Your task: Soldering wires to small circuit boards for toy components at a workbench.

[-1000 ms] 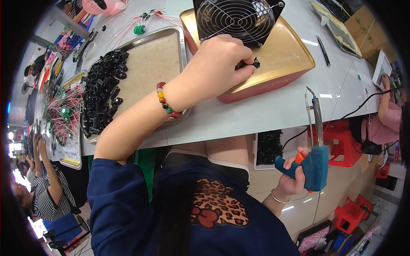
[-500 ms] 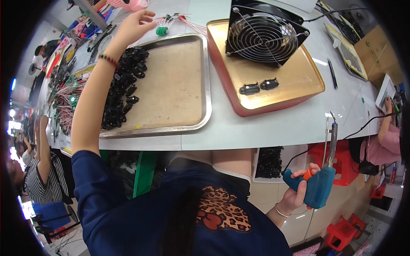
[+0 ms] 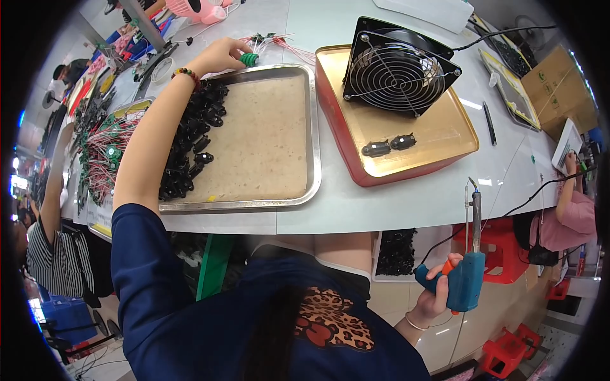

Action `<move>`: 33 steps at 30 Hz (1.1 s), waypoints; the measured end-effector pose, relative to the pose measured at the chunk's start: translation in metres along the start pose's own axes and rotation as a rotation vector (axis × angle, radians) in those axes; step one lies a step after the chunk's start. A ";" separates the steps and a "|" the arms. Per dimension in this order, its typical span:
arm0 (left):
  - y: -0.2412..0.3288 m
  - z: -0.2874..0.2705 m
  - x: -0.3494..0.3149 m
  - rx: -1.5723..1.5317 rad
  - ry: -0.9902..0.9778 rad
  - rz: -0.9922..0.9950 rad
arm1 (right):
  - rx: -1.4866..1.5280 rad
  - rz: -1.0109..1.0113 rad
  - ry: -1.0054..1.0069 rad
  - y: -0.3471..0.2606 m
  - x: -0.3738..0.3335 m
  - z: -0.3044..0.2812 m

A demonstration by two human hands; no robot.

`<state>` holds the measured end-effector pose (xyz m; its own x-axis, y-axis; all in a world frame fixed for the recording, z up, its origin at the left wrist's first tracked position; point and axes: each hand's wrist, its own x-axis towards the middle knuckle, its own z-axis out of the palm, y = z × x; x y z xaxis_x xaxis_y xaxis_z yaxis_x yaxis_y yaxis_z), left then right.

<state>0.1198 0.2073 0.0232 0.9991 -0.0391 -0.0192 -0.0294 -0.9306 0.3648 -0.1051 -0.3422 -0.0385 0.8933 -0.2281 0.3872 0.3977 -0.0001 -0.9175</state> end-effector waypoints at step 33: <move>0.127 0.028 -0.165 -0.161 0.025 0.410 | 0.028 -0.032 -0.021 0.004 0.007 0.006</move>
<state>-0.0494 0.0854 0.0469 0.9064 -0.3823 0.1794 -0.4200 -0.7713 0.4782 -0.0964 -0.3380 -0.0392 0.8843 -0.2077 0.4181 0.4313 0.0203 -0.9020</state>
